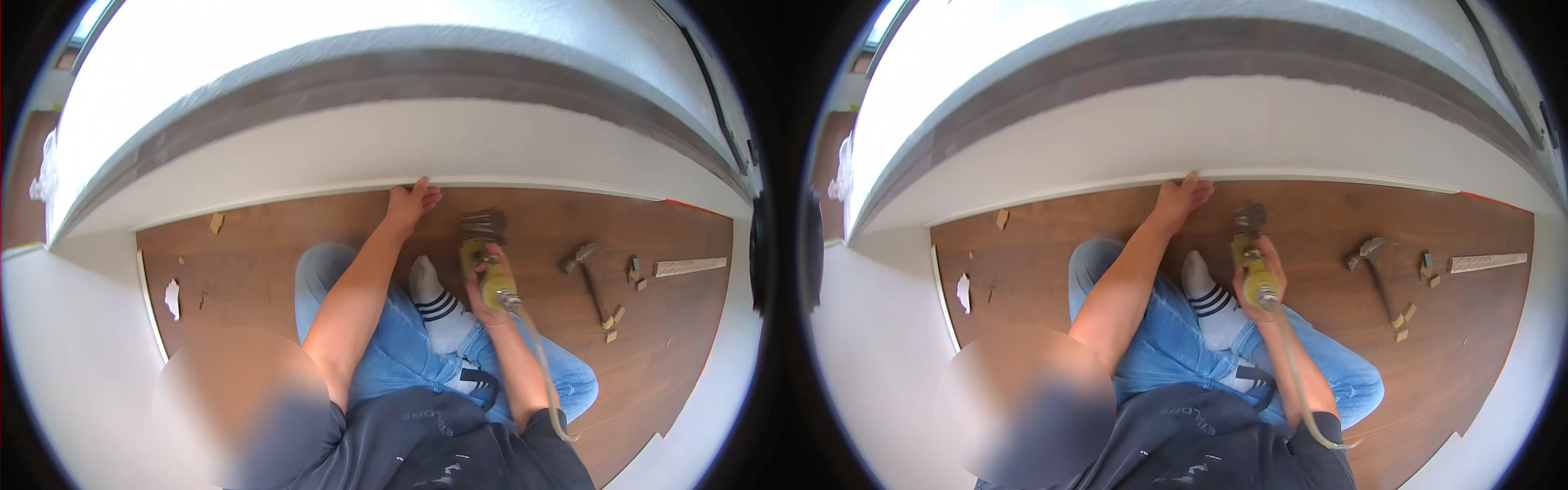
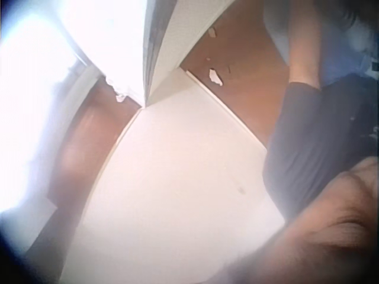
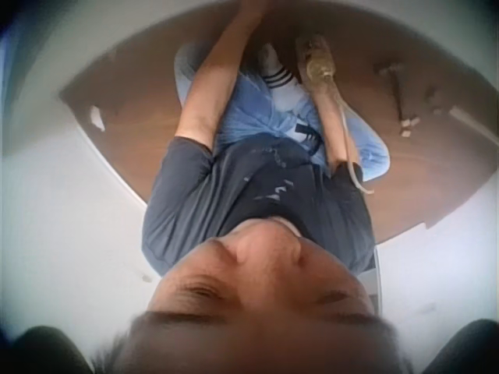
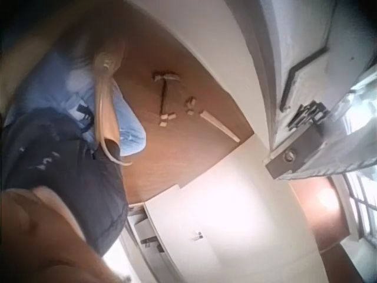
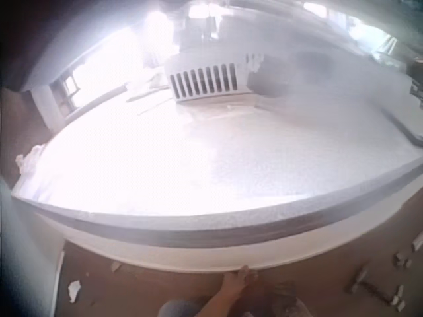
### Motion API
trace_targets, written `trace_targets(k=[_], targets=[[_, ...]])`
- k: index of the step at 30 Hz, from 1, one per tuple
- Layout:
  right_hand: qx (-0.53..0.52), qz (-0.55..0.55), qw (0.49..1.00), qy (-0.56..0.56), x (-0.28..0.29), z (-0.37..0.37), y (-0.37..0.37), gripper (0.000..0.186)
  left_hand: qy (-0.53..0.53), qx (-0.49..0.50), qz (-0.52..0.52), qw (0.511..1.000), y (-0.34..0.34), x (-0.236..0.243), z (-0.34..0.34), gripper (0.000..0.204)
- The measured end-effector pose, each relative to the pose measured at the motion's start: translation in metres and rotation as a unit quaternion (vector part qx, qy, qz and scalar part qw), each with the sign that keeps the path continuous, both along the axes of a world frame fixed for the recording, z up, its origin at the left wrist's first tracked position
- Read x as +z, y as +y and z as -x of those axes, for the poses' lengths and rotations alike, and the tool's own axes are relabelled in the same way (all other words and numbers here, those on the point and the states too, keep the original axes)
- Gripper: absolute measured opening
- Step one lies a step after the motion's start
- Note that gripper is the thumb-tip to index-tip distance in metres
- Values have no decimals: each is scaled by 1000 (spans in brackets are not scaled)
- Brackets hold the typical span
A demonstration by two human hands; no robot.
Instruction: Installing white baseboard along a wall using a hammer and a pneumatic nail gun.
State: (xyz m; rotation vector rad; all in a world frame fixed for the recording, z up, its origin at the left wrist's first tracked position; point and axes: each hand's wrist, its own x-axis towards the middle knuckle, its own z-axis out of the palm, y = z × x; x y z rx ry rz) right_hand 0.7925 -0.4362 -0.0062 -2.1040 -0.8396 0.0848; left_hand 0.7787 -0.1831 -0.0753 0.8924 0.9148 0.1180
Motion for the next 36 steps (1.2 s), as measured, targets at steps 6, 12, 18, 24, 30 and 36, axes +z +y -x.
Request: trace_targets(k=[6,12,18,24,30,36], targets=[[23,-91,995,41,-16,-9,16,20,0,-21,13,1000,-8,7,-7,56],[9,2,993,119,-1,-19,28,43,-18,16,14,1000,-15,17,-9,51],[22,-171,981,88,-40,-8,35,55,-42,7,28,999,-18,3,-9,53],[14,-186,977,104,-38,-17,47,51,-121,-6,106,987,-20,-6,-1,55],[-7,-152,979,139,-31,-7,47,58,-148,-37,32,988,-12,-46,5,59],[-11,-153,978,142,-34,-6,54,64,-190,-64,-24,979,-11,-46,4,57]])
